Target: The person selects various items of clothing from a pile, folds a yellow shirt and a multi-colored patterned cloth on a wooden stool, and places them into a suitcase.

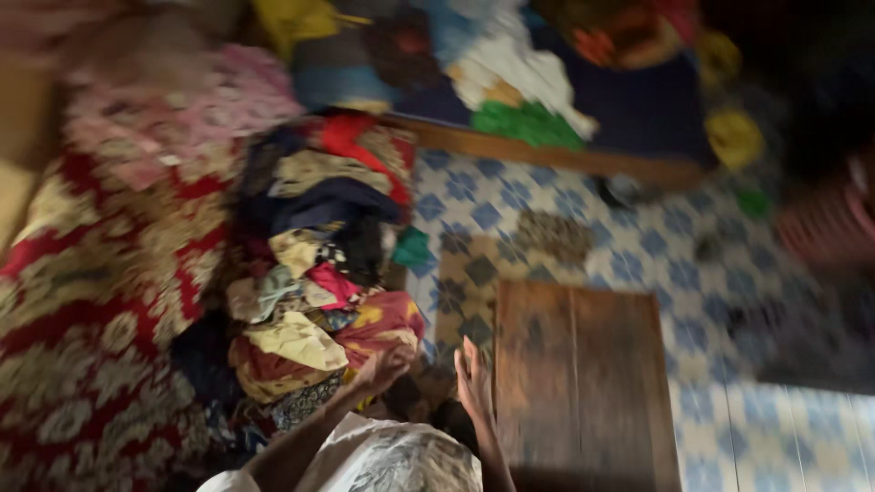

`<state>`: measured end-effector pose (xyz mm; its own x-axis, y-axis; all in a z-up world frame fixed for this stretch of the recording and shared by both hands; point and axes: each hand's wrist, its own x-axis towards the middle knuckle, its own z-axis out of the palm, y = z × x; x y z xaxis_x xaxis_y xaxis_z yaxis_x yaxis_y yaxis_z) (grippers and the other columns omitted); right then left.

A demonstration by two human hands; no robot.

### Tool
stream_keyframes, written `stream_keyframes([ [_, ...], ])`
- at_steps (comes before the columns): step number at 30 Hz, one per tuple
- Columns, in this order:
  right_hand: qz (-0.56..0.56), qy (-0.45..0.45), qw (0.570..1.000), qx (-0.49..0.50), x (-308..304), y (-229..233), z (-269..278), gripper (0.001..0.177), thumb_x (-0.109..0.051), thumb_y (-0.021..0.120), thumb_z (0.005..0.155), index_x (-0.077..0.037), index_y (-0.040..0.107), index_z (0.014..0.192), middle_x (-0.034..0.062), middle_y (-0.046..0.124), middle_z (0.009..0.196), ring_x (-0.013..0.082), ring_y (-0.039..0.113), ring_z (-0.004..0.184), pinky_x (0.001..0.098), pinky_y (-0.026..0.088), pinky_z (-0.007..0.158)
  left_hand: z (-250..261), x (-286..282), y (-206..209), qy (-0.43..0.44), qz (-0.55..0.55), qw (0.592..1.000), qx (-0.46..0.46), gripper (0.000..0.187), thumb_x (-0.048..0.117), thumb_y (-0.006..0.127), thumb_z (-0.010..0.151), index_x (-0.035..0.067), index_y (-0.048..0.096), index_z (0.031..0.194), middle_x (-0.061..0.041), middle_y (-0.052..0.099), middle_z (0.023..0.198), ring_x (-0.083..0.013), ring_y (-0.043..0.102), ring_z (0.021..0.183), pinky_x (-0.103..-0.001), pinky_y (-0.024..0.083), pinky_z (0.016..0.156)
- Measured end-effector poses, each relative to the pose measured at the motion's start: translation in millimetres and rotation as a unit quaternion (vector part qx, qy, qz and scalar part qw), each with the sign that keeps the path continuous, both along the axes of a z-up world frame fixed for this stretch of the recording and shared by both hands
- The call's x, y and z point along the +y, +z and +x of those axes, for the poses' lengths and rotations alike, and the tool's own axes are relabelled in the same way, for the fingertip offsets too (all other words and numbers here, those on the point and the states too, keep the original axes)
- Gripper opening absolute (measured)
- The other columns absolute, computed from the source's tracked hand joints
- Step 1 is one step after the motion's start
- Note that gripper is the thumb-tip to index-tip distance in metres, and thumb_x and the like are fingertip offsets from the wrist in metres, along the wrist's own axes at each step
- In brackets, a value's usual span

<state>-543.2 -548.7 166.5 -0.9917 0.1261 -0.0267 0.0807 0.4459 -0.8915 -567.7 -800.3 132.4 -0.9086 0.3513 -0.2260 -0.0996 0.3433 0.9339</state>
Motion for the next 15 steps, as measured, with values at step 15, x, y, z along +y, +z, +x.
stream_keyframes([
  [15,0.0,0.352,0.926,-0.135,36,-10,-208,0.051,-0.034,0.062,0.1,-0.006,0.054,0.143,0.0107,0.073,0.116,0.0217,0.069,0.107,0.0346,0.055,0.093,-29,45,3,0.244,0.041,0.969,0.029,0.041,0.011,0.07,0.092,0.003,0.06,0.131,-0.013,0.076,0.116,-0.0227,0.074,0.106,-0.036,0.058,0.089],
])
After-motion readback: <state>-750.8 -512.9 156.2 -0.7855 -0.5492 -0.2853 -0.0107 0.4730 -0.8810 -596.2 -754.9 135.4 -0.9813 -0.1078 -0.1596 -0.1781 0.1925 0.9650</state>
